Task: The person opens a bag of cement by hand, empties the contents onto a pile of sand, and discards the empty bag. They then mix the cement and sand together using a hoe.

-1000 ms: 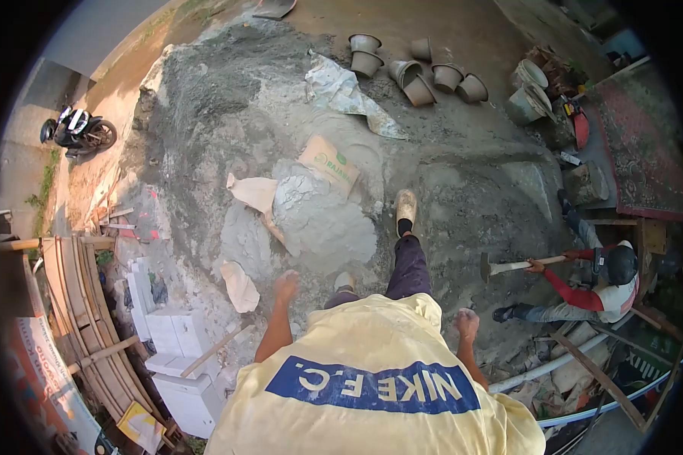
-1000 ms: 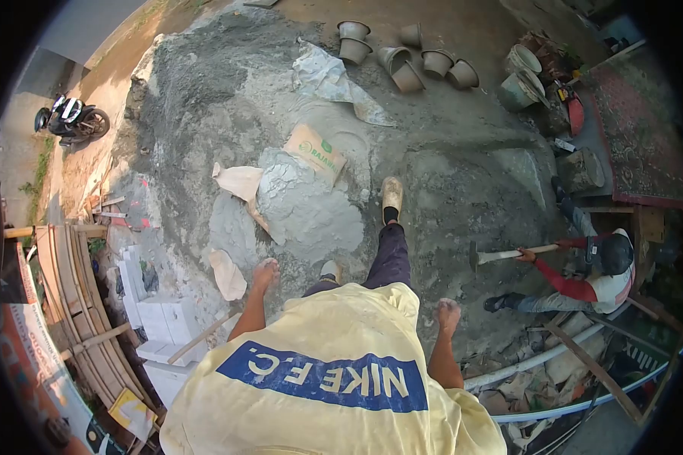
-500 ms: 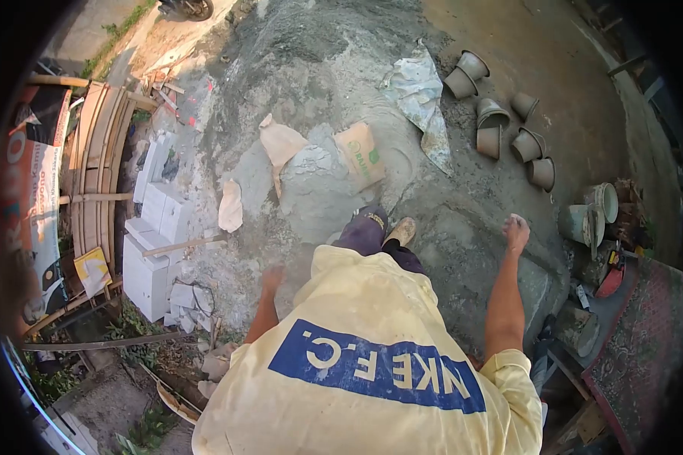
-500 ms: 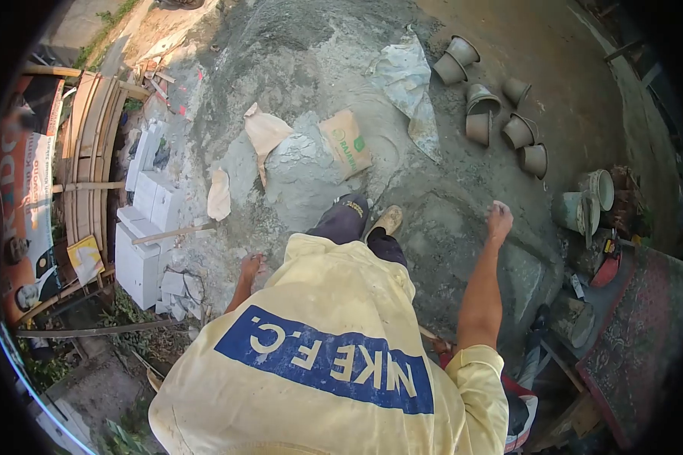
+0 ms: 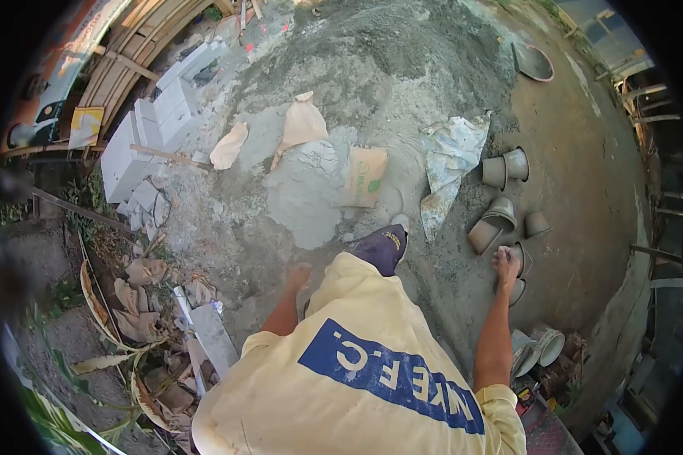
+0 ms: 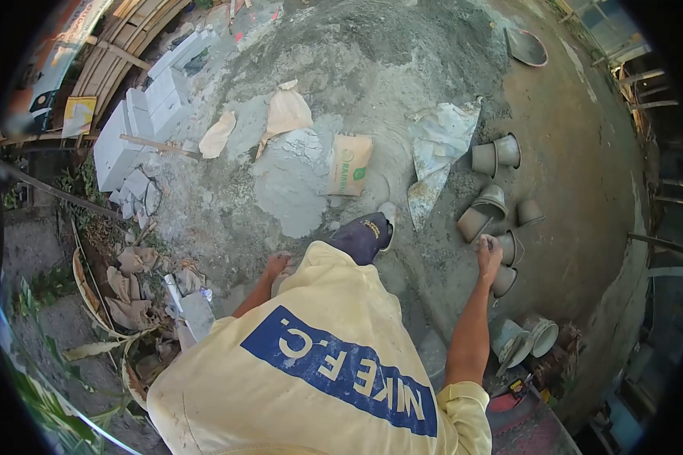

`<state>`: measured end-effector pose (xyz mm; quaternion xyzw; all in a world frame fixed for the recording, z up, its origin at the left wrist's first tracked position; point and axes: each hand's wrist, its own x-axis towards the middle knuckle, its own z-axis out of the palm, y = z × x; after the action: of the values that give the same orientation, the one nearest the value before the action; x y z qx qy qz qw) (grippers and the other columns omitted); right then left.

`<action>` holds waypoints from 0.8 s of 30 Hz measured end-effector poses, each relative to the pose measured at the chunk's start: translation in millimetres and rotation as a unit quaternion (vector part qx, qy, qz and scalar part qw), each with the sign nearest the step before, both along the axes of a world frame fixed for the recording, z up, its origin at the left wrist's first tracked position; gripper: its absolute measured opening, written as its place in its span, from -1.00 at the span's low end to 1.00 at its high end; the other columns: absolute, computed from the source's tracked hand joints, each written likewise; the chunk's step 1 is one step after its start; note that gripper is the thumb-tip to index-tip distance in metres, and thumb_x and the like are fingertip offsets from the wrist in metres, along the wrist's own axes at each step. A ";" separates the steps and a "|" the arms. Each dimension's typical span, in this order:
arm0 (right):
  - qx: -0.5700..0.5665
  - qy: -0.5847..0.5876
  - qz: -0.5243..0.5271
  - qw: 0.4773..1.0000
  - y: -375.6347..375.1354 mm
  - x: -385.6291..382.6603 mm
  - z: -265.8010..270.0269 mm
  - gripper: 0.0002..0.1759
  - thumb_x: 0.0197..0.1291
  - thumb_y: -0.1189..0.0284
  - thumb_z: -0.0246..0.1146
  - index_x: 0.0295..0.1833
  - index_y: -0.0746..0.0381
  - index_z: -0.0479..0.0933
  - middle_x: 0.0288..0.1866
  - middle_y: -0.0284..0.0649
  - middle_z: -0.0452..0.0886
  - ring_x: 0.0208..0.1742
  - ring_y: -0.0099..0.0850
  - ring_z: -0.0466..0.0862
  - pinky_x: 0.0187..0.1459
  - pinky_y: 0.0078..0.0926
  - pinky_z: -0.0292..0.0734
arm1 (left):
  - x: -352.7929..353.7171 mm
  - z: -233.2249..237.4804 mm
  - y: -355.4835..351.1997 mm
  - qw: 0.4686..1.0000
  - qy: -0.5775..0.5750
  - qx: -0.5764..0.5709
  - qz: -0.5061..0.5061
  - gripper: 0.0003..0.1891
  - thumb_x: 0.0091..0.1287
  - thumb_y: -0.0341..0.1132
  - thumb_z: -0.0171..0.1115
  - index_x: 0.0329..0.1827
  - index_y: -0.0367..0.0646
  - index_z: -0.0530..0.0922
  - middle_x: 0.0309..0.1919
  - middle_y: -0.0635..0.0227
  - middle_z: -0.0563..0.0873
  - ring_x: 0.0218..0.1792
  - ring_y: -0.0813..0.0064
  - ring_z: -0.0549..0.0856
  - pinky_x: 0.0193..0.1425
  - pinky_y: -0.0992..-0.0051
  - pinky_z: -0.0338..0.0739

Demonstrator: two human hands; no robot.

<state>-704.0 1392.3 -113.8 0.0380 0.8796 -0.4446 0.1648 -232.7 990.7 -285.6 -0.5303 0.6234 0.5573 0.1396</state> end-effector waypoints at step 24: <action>0.030 -0.187 0.363 0.912 -292.1 -219.6 -22.9 -0.69 0.22 0.32 0.10 -0.04 0.33 0.49 -0.26 -0.15 0.62 -0.38 -0.44 0.62 -0.45 -0.56 0.49 | -99.4 178.1 188.4 0.708 0.087 -0.037 0.700 -0.65 0.27 -0.13 0.17 0.05 -0.07 0.47 -0.21 0.38 0.65 -0.29 0.49 0.65 -0.30 0.47 0.53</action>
<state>-923.6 1100.2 -136.7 -0.1962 0.7986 -0.3125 0.4754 -332.0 1179.1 -107.5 -0.7686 0.1032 0.5152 -0.3649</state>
